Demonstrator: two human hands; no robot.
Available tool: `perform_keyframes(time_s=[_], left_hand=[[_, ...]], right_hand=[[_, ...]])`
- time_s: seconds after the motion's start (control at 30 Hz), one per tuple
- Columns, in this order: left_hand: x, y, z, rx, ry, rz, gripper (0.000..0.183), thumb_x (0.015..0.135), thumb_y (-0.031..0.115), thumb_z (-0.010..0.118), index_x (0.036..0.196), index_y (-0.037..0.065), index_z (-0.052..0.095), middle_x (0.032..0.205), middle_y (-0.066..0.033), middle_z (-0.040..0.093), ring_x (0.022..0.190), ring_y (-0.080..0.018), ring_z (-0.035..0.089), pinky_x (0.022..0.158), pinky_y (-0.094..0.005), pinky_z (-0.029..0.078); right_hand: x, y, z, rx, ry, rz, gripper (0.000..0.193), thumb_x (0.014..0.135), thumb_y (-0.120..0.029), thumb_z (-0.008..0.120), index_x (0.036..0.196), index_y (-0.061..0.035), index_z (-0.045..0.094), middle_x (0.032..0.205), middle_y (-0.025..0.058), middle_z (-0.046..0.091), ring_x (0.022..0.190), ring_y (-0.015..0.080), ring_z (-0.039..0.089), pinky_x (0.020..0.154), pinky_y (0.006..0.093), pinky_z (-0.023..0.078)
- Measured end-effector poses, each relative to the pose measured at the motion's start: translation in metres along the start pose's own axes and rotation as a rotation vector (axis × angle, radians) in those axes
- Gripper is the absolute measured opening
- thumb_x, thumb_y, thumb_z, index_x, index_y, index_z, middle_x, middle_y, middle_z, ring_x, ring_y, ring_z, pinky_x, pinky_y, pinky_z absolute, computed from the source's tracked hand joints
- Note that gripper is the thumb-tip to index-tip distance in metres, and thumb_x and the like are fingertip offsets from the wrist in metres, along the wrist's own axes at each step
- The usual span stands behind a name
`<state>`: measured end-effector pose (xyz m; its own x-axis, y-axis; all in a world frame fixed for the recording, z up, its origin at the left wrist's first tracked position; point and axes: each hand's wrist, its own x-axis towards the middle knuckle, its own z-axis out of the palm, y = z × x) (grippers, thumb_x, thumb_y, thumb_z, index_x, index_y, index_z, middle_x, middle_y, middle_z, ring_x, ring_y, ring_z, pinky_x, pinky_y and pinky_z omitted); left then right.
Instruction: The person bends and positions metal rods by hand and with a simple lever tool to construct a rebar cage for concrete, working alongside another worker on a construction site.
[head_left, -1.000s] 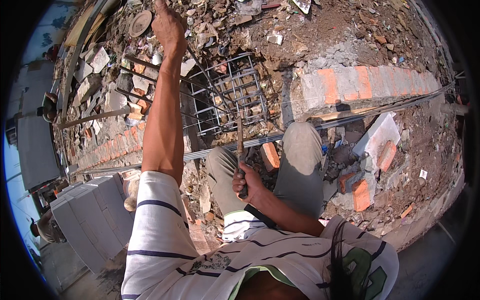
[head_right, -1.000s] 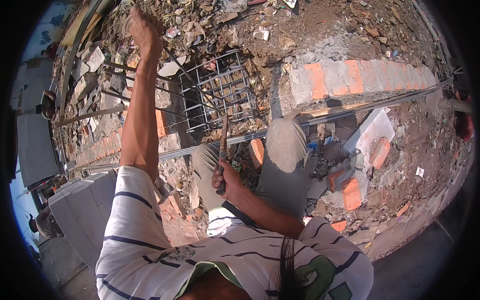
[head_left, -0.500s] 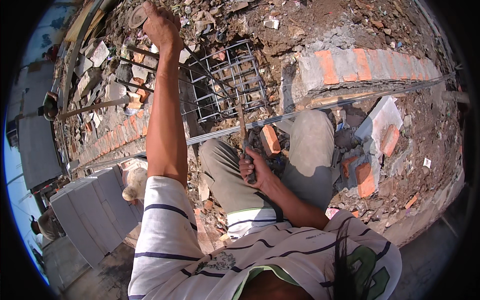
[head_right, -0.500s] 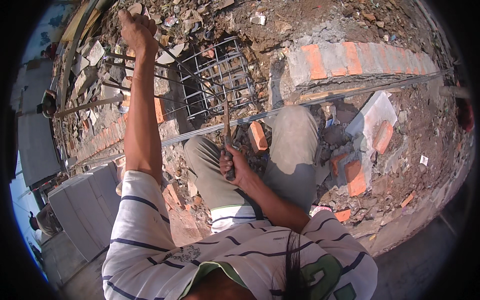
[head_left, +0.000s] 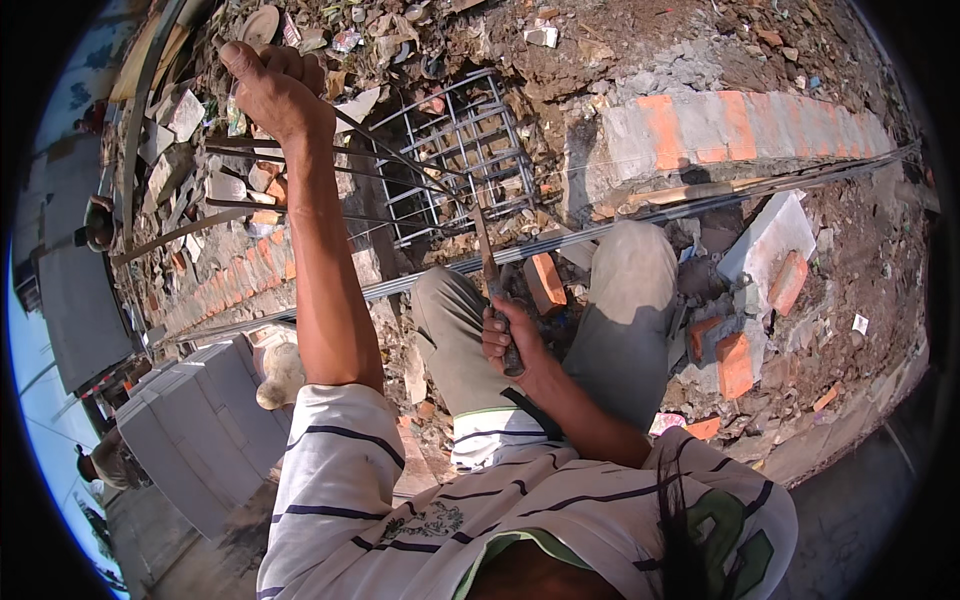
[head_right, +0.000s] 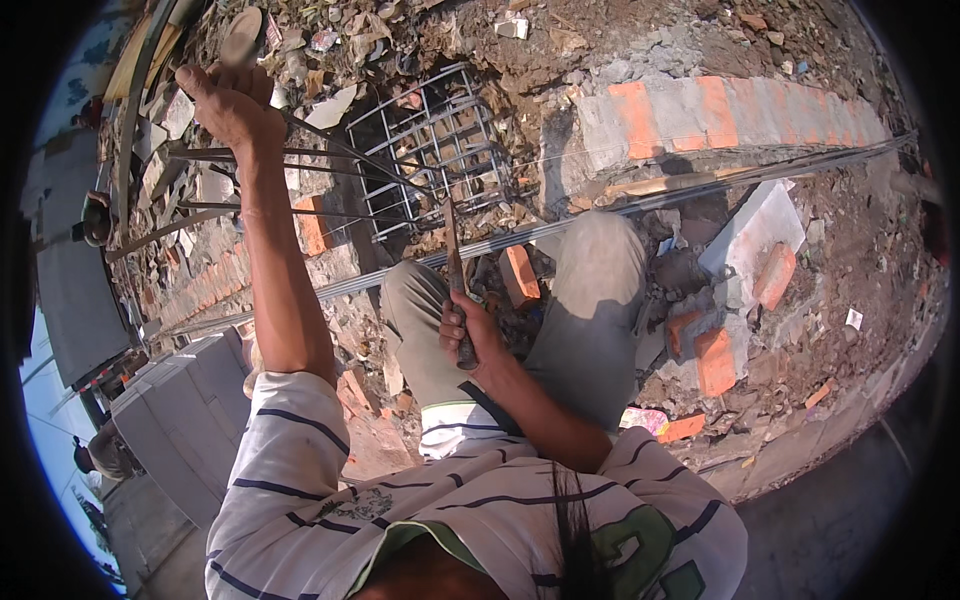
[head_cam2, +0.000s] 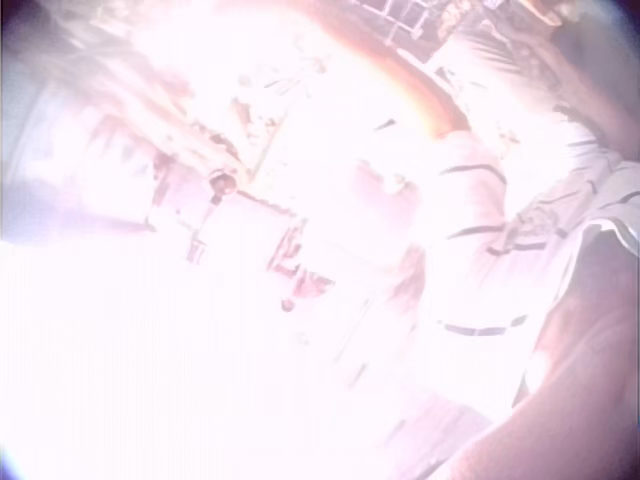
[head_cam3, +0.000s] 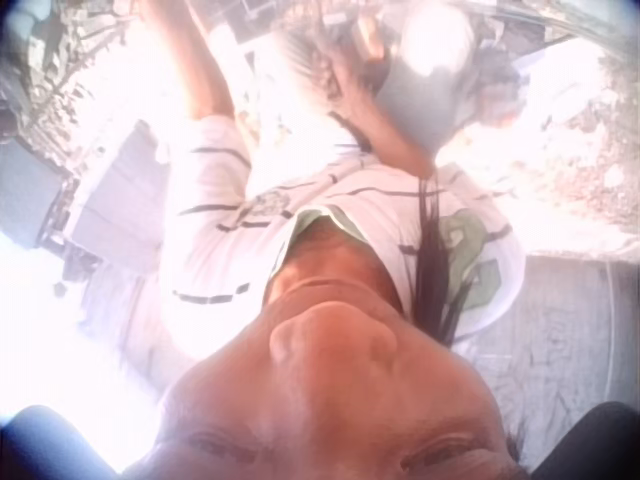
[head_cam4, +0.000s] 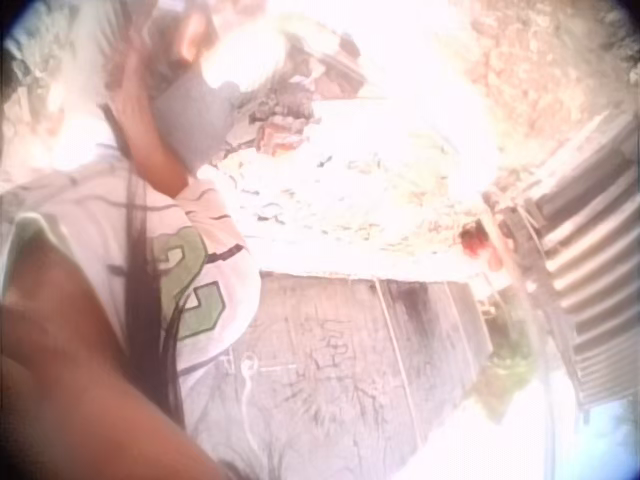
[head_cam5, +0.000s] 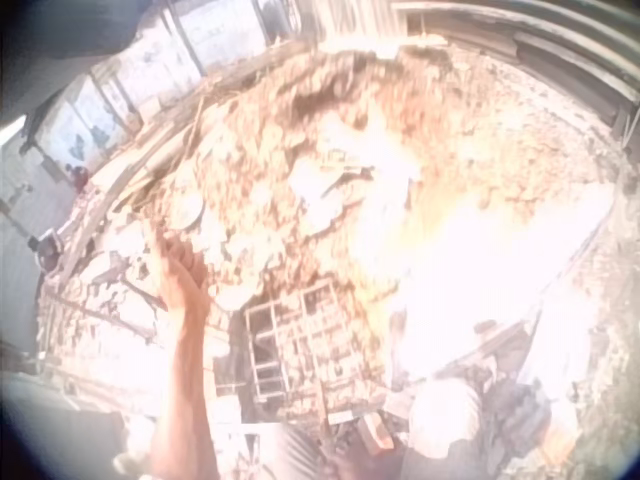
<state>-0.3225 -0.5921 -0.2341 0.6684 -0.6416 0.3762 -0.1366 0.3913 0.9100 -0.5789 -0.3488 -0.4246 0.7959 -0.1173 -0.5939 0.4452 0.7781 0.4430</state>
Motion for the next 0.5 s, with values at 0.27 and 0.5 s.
perform_keyframes(time_s=[0.27, 0.5], left_hand=[[0.007, -0.015, 0.001, 0.012, 0.076, -0.069, 0.047, 0.098, 0.054, 0.043, 0.073, 0.015, 0.032, 0.054, 0.0047, 0.021, 0.044, -0.0081, 0.014, 0.039, -0.027, 0.013], [0.007, -0.018, 0.003, -0.016, 0.068, 0.003, 0.043, 0.099, 0.048, 0.045, 0.076, 0.014, 0.034, 0.056, 0.0049, 0.024, 0.045, -0.0076, 0.018, 0.039, -0.026, 0.018]], right_hand=[[0.018, 0.002, 0.025, 0.003, 0.062, 0.016, 0.022, 0.094, -0.03, 0.059, 0.085, -0.0111, 0.051, 0.059, -0.0051, 0.043, 0.044, 0.008, 0.042, 0.042, 0.0269, 0.037], [0.008, -0.009, 0.01, -0.144, 0.116, 0.06, 0.035, 0.094, -0.037, 0.054, 0.069, -0.0166, 0.043, 0.051, -0.0057, 0.036, 0.041, 0.0087, 0.039, 0.035, 0.0251, 0.034]])
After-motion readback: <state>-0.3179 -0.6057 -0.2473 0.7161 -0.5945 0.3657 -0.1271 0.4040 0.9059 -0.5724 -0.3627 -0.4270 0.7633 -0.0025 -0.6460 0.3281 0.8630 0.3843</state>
